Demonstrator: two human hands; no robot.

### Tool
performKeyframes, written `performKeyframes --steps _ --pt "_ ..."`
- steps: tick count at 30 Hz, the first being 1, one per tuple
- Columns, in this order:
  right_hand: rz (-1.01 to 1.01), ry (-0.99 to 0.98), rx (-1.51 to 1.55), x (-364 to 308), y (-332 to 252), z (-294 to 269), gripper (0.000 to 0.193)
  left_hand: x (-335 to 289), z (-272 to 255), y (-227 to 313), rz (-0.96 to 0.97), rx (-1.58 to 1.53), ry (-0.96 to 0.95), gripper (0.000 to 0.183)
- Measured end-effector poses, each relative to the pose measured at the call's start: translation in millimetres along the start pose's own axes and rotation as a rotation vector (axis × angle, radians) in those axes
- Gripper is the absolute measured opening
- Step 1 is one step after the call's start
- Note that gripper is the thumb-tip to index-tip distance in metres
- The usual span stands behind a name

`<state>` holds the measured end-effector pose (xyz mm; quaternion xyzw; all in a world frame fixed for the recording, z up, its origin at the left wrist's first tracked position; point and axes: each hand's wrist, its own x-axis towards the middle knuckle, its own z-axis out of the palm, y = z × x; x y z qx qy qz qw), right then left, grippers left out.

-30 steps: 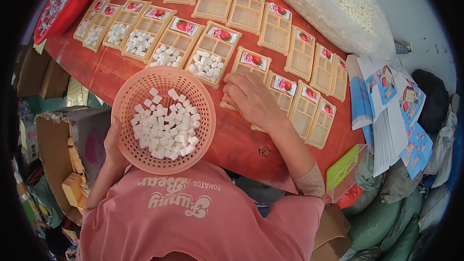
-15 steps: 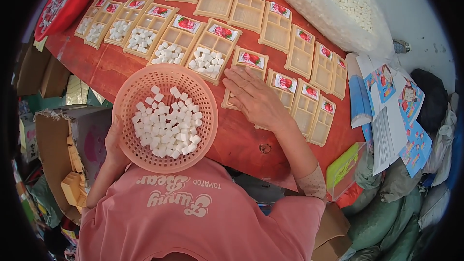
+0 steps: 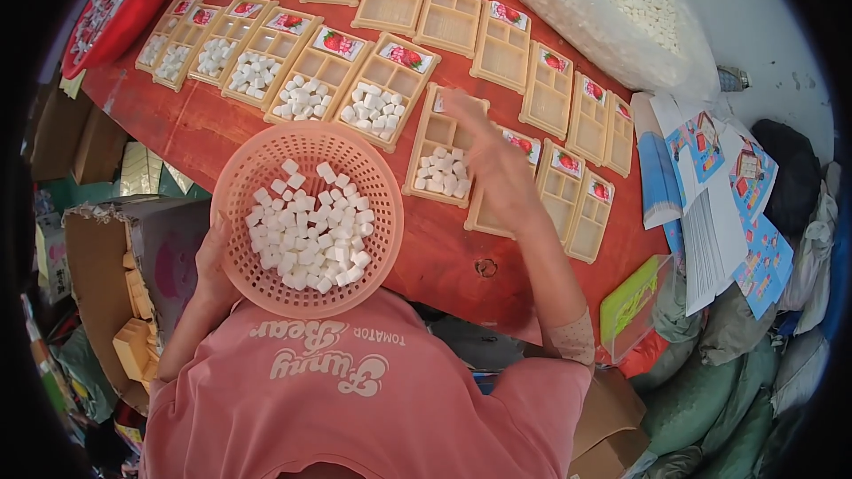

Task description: Applying stickers to plastic containers and filling them with small white items.

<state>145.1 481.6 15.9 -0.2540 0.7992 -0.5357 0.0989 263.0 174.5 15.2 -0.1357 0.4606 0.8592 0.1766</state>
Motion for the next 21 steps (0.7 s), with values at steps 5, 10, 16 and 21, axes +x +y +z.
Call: performKeyframes --steps 5,10,16,21 --pt "0.005 -0.085 -0.172 -9.2 -66.6 5.3 0.039 10.6 19.9 7.9 -0.089 0.069 -0.137 0.067" --pt "-0.216 -0.213 -0.522 -18.0 -87.3 43.7 0.020 18.9 27.2 4.2 -0.198 0.076 -0.248 0.073" --pt "0.119 -0.045 -0.553 -26.7 -32.3 10.3 0.009 9.2 25.3 7.3 -0.149 0.047 -0.113 0.068" --pt "-0.049 0.043 -0.567 -15.2 -6.6 15.7 0.008 6.0 20.4 -1.2 -0.128 0.012 -0.076 0.066"
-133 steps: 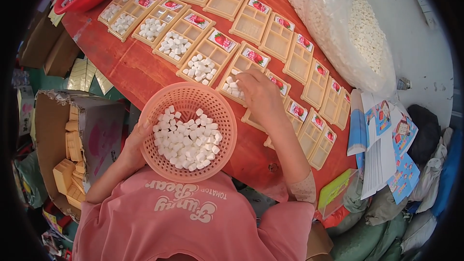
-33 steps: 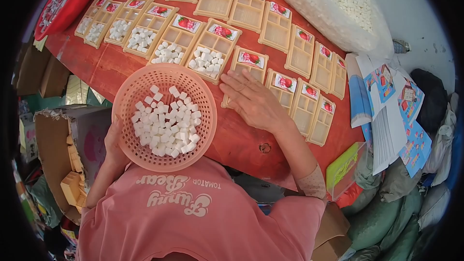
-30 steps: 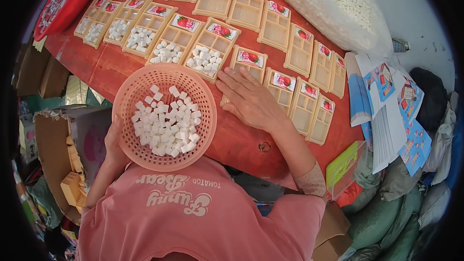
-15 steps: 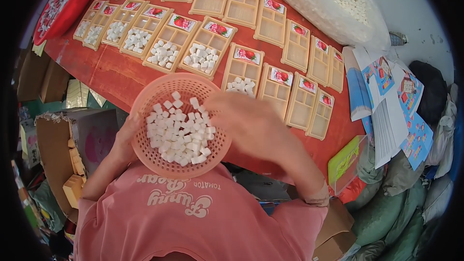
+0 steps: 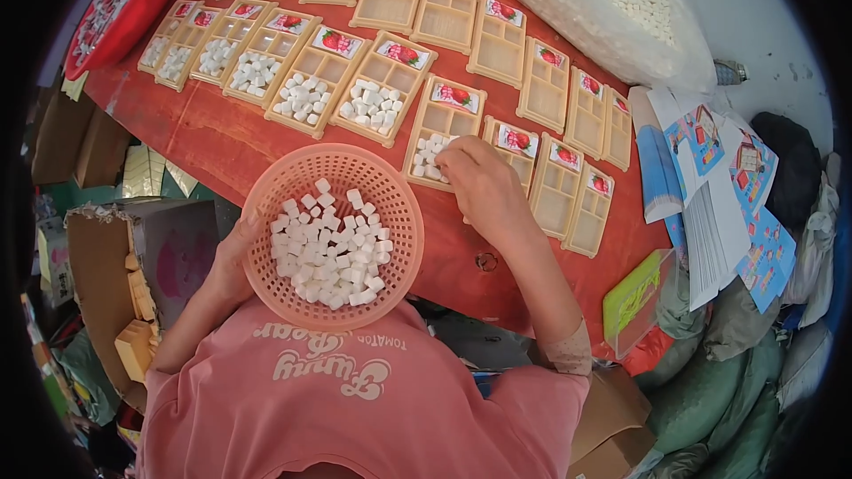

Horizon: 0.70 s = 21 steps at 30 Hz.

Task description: Applying stickers to plastic containers and filling them with small white items.

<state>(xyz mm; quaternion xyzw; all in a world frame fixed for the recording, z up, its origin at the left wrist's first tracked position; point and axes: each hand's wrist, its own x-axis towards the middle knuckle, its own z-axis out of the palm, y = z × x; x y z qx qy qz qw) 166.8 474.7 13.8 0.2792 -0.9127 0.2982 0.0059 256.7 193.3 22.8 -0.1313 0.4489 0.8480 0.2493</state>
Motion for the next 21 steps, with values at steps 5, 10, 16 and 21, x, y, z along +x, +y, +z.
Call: performKeyframes --steps 5,10,16,21 --pt "-0.034 -0.006 0.023 0.1 0.8 -2.3 0.010 -1.8 -1.7 0.7 -0.019 -0.016 0.007 0.064" --pt "0.091 0.118 0.127 -0.6 -13.5 -33.7 0.014 4.9 1.6 1.0 -0.032 0.020 -0.080 0.065" --pt "-0.185 -0.212 0.103 -10.2 -80.2 -5.1 0.036 19.2 5.1 1.7 -0.113 0.078 -0.214 0.067" --pt "-0.173 -0.315 -0.160 -17.7 -93.2 33.1 0.068 16.4 13.1 -1.2 -0.114 0.087 -0.163 0.068"
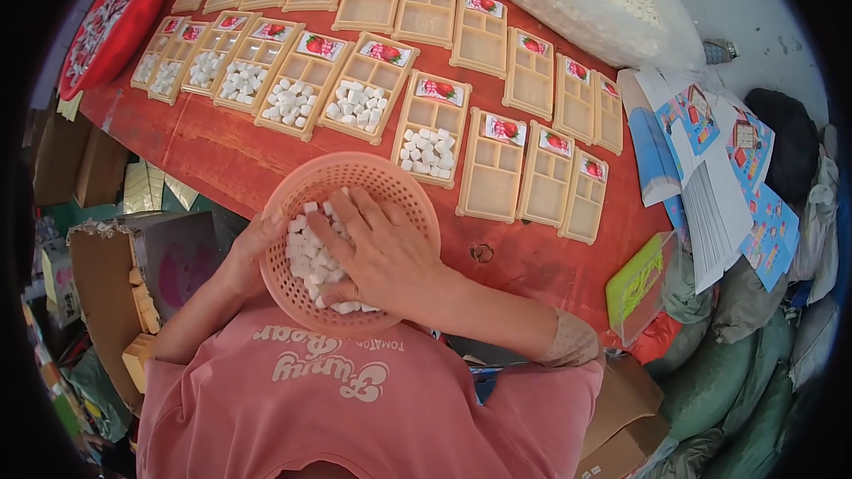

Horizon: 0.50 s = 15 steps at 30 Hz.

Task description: Applying stickers to plastic containers and filling them with small white items.

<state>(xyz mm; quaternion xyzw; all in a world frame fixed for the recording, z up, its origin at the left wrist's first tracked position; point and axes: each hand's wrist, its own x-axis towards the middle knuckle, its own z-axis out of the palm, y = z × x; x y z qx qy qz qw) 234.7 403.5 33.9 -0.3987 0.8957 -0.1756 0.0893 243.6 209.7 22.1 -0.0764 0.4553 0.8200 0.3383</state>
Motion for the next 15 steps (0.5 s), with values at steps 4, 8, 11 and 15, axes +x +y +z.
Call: performKeyframes --steps 4,8,11,15 --pt "-0.013 -0.112 0.093 -0.4 -2.1 -0.6 0.064 -2.7 -2.2 -10.1 0.021 -0.068 0.048 0.065" --pt "-0.028 -0.138 0.309 -2.1 -3.4 5.0 0.043 3.3 -8.1 -15.7 -0.013 -0.050 0.033 0.063" --pt "-0.086 -0.187 0.309 0.6 -2.3 -5.3 0.030 4.9 4.7 -2.0 -0.018 -0.047 0.001 0.063" --pt "-0.191 0.184 0.046 0.2 11.6 1.0 0.025 5.3 11.6 1.6 -0.046 -0.087 0.048 0.063"
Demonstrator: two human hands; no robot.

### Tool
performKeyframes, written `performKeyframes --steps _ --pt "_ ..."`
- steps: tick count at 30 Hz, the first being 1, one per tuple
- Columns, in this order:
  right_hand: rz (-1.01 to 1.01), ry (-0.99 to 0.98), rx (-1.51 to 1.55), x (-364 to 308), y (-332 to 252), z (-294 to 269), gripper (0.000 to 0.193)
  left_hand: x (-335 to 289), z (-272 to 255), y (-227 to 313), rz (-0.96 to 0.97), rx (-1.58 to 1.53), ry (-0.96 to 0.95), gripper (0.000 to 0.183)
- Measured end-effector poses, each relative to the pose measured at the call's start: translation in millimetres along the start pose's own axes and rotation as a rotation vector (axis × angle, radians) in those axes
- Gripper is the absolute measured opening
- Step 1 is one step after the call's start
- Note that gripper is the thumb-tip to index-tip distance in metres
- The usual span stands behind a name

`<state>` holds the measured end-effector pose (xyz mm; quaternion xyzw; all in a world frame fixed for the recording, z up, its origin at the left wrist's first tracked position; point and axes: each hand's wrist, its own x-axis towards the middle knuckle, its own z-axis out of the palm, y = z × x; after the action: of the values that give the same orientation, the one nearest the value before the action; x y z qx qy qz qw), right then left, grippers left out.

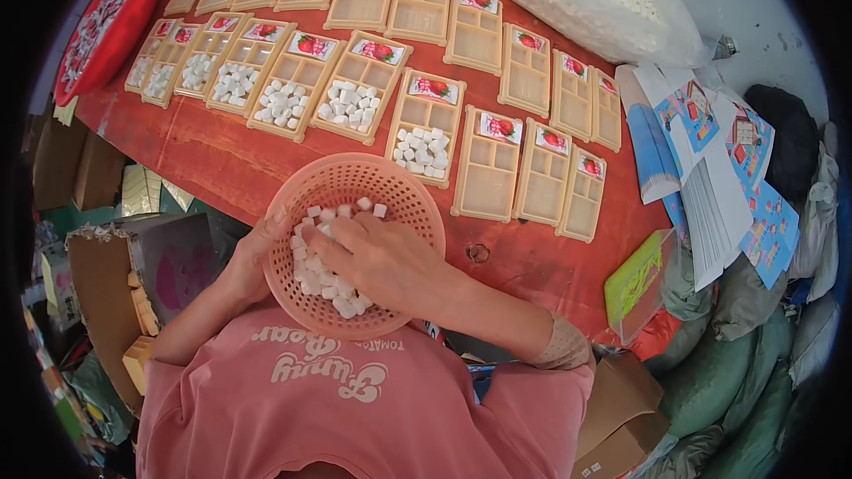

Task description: Applying stickers to plastic containers and filling them with small white items.

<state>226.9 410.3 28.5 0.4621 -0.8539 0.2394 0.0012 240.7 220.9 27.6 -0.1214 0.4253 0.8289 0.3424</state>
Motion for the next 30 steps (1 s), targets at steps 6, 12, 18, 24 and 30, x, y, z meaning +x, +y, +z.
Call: performKeyframes --steps 6,12,18,24,30 --pt "0.201 0.226 0.403 -7.5 12.7 -1.8 0.024 7.3 0.1 -6.3 0.026 0.065 -0.041 0.065" --pt "0.689 0.351 0.664 -41.2 55.6 -46.8 0.016 3.1 -5.3 -9.7 0.071 0.064 -0.012 0.067" --pt "0.266 0.331 -0.162 -80.0 103.6 -19.2 0.025 2.4 -0.6 -9.8 0.070 0.100 0.006 0.067" --pt "0.200 0.247 -0.176 -84.1 105.5 -22.2 0.026 2.3 -4.2 -11.6 0.052 0.072 0.013 0.067" --pt "0.243 0.239 -0.165 -88.6 108.0 -21.9 0.034 2.7 -4.9 -12.9 0.037 0.102 0.016 0.068"
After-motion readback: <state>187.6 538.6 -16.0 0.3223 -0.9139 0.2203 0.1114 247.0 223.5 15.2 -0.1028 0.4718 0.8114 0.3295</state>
